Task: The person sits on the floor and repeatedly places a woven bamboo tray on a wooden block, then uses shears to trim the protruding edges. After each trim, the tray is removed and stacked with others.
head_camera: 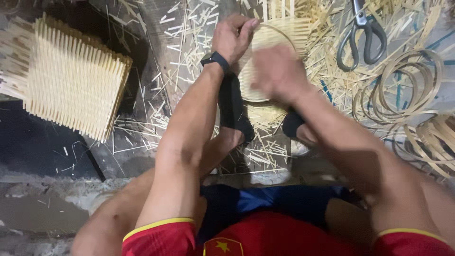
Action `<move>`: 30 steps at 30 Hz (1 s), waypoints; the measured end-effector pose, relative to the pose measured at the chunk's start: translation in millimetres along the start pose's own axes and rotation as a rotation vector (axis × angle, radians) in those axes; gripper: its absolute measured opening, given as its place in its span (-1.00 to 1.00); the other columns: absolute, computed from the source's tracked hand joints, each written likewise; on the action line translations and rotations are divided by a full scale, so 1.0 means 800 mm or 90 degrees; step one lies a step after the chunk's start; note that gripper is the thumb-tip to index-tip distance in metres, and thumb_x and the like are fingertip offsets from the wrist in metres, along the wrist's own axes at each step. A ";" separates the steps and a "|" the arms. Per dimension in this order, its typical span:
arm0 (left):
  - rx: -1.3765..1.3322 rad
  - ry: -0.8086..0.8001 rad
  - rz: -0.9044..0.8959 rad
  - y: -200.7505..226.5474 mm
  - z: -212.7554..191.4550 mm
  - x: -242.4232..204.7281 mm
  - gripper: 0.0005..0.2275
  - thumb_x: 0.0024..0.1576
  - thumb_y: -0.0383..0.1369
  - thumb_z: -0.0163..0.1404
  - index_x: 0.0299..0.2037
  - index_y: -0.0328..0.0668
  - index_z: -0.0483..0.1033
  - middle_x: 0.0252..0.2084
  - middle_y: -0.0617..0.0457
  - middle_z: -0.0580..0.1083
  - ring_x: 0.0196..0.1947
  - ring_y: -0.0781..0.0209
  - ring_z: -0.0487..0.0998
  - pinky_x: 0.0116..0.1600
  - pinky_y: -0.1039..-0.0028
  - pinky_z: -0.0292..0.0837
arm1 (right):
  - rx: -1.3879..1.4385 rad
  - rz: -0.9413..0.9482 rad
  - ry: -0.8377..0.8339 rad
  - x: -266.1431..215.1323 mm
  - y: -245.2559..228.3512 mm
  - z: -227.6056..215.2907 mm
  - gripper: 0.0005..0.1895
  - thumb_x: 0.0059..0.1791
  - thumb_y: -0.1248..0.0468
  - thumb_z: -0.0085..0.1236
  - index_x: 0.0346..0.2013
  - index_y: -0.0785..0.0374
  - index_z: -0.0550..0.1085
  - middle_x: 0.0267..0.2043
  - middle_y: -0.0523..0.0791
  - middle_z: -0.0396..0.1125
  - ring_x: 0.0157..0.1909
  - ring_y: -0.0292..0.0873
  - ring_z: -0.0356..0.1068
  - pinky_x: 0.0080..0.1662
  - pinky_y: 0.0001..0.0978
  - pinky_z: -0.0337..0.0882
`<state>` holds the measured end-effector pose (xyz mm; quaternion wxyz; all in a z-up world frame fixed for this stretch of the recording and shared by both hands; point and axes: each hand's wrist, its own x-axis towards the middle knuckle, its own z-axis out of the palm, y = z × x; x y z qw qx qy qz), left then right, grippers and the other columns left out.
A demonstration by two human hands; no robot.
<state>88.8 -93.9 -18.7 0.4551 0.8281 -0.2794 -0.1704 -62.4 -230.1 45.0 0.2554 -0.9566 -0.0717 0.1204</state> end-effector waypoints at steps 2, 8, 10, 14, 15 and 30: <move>-0.043 0.002 -0.020 -0.003 0.003 0.000 -0.72 0.21 -0.18 0.11 -0.34 -0.27 0.65 -0.43 -0.09 0.55 -0.45 0.02 0.56 -0.30 0.26 0.46 | -0.013 -0.017 0.332 0.018 0.040 -0.007 -0.58 0.04 0.21 0.32 0.10 0.39 0.46 -0.06 0.03 0.33 0.04 0.05 0.35 0.21 0.01 0.32; -0.162 -0.025 -0.160 -0.027 0.014 0.003 -0.66 0.17 -0.19 0.16 -0.46 -0.38 0.61 -0.62 0.06 0.45 -0.58 0.35 0.34 -0.44 0.44 0.28 | 0.333 0.193 0.268 0.056 0.092 0.037 -0.78 0.16 0.27 0.15 -0.29 0.37 0.56 -0.40 0.04 0.39 -0.37 -0.07 0.37 -0.23 -0.16 0.36; -0.204 -0.045 -0.194 -0.032 0.023 0.014 -0.68 0.14 -0.18 0.17 -0.43 -0.37 0.65 -0.64 0.12 0.41 -0.58 0.38 0.28 -0.47 0.46 0.20 | 0.363 0.290 0.193 0.055 0.106 0.041 -0.60 0.22 0.18 0.15 -0.38 0.45 0.49 -0.49 0.11 0.30 -0.41 0.00 0.27 -0.29 -0.14 0.29; -0.215 -0.061 -0.236 -0.041 0.020 0.027 -0.71 0.10 -0.20 0.20 -0.39 -0.36 0.68 -0.58 0.12 0.47 -0.53 0.35 0.35 -0.41 0.46 0.30 | 0.464 0.251 0.279 0.063 0.116 0.055 -0.69 0.19 0.16 0.03 -0.23 0.31 0.61 -0.50 -0.02 0.41 -0.46 -0.17 0.35 -0.32 -0.31 0.35; -0.204 -0.071 -0.247 -0.042 0.020 0.023 -0.71 0.09 -0.19 0.20 -0.38 -0.34 0.69 -0.57 0.11 0.50 -0.52 0.34 0.40 -0.39 0.46 0.34 | 0.428 0.234 0.311 0.060 0.114 0.063 -0.68 0.20 0.17 0.02 -0.22 0.32 0.62 -0.49 -0.01 0.41 -0.44 -0.18 0.36 -0.30 -0.30 0.36; 0.218 -0.068 0.106 0.102 -0.039 -0.085 -0.67 -0.06 -0.41 0.24 -0.06 -0.12 0.56 -0.09 -0.03 0.50 -0.13 0.10 0.54 -0.13 0.39 0.53 | -0.194 0.371 -0.138 -0.238 0.168 -0.216 -0.53 0.15 -0.10 -0.03 0.05 0.17 0.62 -0.16 0.06 0.55 -0.19 0.10 0.55 0.06 0.06 0.46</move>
